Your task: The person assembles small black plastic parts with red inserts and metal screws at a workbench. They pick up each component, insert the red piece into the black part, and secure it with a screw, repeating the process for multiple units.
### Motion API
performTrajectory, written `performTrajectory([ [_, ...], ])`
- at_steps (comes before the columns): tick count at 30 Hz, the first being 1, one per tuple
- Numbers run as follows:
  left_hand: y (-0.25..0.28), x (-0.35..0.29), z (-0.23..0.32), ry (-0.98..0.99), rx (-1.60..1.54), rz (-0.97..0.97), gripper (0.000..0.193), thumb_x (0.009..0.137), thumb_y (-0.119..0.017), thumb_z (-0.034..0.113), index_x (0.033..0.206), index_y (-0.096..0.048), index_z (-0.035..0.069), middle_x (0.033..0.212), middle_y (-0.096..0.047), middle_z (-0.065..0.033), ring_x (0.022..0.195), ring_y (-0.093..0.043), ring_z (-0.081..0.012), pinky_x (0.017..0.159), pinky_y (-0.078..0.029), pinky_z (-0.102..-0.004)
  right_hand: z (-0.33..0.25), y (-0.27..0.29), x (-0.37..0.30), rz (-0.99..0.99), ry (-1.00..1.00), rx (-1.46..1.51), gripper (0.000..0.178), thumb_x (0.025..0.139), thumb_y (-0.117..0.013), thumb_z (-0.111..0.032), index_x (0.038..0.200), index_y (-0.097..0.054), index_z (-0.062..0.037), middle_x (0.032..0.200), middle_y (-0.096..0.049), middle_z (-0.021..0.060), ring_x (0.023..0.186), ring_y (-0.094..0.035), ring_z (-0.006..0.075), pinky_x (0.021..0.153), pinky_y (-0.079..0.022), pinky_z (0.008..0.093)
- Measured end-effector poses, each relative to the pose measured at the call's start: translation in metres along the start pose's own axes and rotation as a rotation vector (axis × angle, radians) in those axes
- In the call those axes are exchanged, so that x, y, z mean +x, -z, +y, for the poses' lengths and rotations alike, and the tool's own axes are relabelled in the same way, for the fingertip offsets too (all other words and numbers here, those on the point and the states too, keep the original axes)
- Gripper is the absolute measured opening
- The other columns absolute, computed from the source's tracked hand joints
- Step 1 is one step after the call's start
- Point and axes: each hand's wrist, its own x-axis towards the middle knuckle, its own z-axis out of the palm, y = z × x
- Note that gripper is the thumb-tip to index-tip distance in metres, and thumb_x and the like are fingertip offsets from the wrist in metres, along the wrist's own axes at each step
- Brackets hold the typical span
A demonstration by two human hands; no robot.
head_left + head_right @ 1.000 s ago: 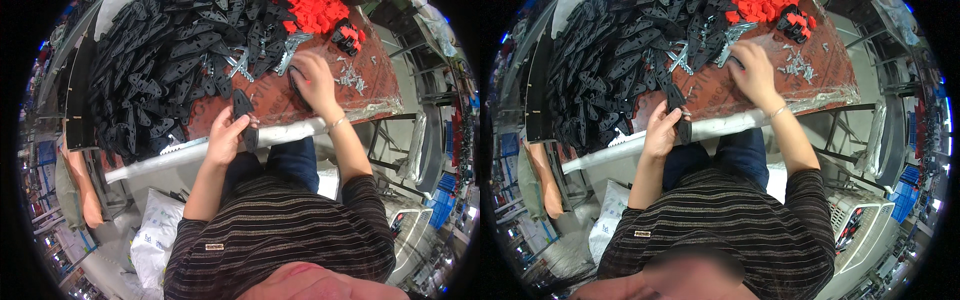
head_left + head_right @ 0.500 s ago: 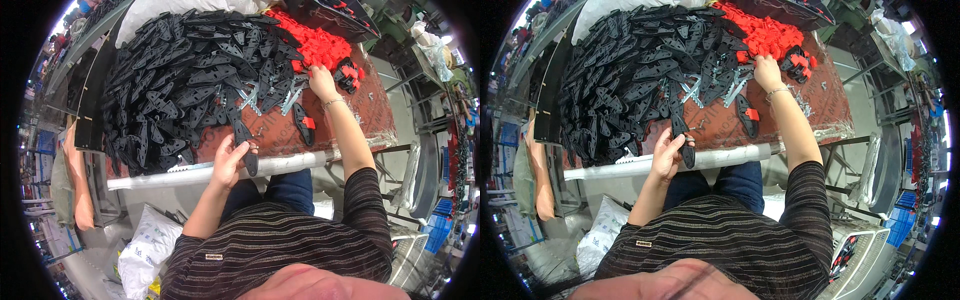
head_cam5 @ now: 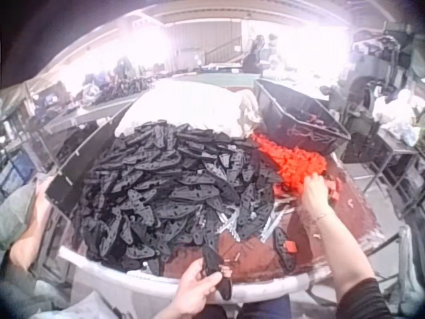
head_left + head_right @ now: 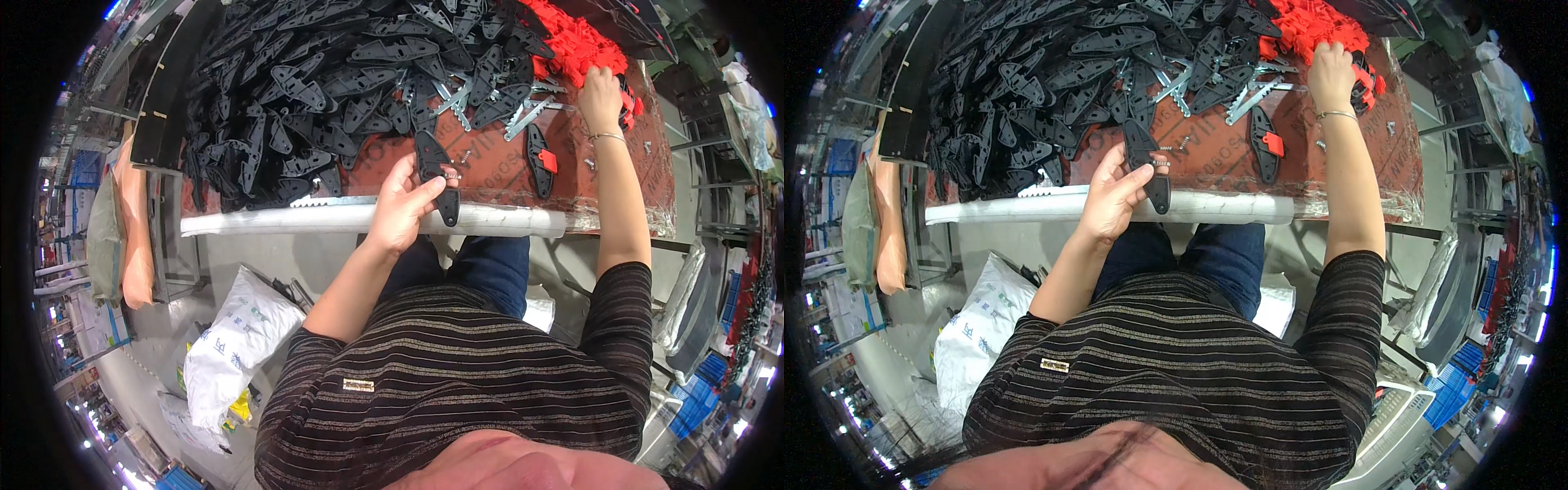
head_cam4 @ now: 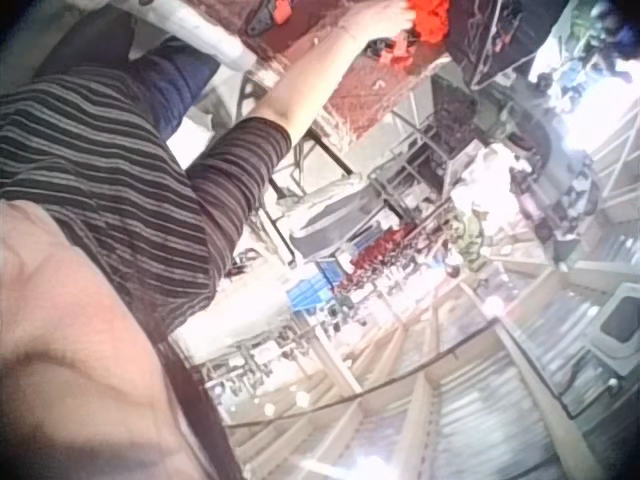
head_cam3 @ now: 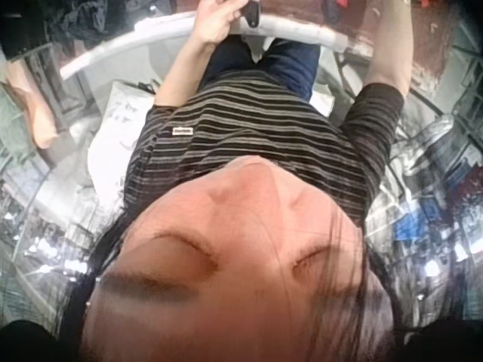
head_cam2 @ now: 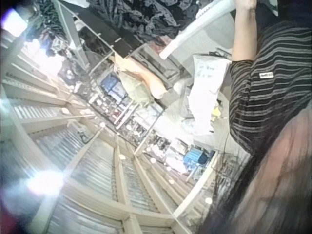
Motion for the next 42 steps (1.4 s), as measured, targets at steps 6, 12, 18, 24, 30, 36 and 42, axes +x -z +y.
performTrajectory([
  [6,-0.006,0.008,-0.007,-0.069,-0.008,0.025,0.031,0.089,-0.053,-0.001,0.119,-0.045,0.002,0.106,-0.060,-0.0111,0.095,-0.061,-0.0176,0.077,-0.054,-0.0301,-0.103,0.140,-0.051,-0.328,0.146,1.112,0.029,0.076,-0.068,-0.009,0.104,-0.061,-0.0038,0.101,-0.063,0.0119,0.091,-0.062,0.0215,0.078,-0.050,0.0305],
  [12,-0.014,0.008,0.005,-0.106,-0.030,0.038,0.031,0.088,-0.054,-0.001,0.117,-0.045,-0.001,0.105,-0.061,-0.0106,0.095,-0.061,-0.0168,0.078,-0.055,-0.0304,-0.145,0.135,-0.126,-0.580,-0.258,1.933,0.036,0.079,-0.069,-0.001,0.112,-0.054,0.0013,0.098,-0.061,0.0038,0.089,-0.058,0.0090,0.077,-0.050,0.0227],
  [18,-0.015,0.005,0.001,-0.139,-0.021,0.075,0.029,0.088,-0.056,-0.002,0.115,-0.048,0.002,0.104,-0.063,-0.0096,0.093,-0.062,-0.0156,0.079,-0.054,-0.0305,-0.169,0.140,-0.138,-0.367,-0.313,1.865,0.036,0.078,-0.070,-0.002,0.111,-0.055,0.0002,0.097,-0.061,0.0029,0.089,-0.058,0.0082,0.077,-0.050,0.0222],
  [24,-0.017,0.007,-0.009,-0.224,0.044,0.045,0.033,0.086,-0.060,-0.001,0.117,-0.051,0.000,0.103,-0.062,-0.0043,0.090,-0.059,-0.0088,0.080,-0.049,-0.0223,-0.183,0.141,-0.146,-0.268,-0.313,1.707,0.035,0.087,-0.061,-0.011,0.117,-0.051,0.0020,0.109,-0.056,0.0096,0.100,-0.055,0.0170,0.086,-0.045,0.0288],
  [30,-0.020,0.007,-0.016,-0.204,-0.015,0.030,0.034,0.086,-0.060,0.001,0.119,-0.051,0.000,0.101,-0.061,-0.0008,0.090,-0.056,-0.0058,0.080,-0.047,-0.0211,-0.198,0.145,-0.153,-0.195,-0.237,1.632,0.049,0.096,-0.043,-0.024,0.136,-0.032,0.0026,0.126,-0.046,0.0189,0.116,-0.047,0.0263,0.098,-0.036,0.0345],
  [36,-0.013,0.005,-0.002,-0.147,0.167,-0.079,0.034,0.087,-0.060,0.003,0.119,-0.051,-0.001,0.101,-0.059,-0.0003,0.089,-0.055,-0.0054,0.079,-0.046,-0.0215,-0.181,0.155,-0.138,-0.402,-0.248,1.943,0.055,0.097,-0.043,-0.026,0.141,-0.024,0.0009,0.133,-0.044,0.0192,0.124,-0.043,0.0266,0.103,-0.033,0.0352],
  [42,-0.024,-0.001,-0.011,-0.064,0.209,-0.176,0.045,0.088,-0.053,0.000,0.130,-0.039,-0.001,0.114,-0.051,-0.0040,0.102,-0.049,-0.0102,0.088,-0.041,-0.0253,-0.182,0.146,-0.123,-0.484,-0.296,2.312,0.053,0.098,-0.040,-0.031,0.141,-0.026,-0.0016,0.121,-0.053,0.0158,0.111,-0.050,0.0183,0.096,-0.040,0.0303],
])
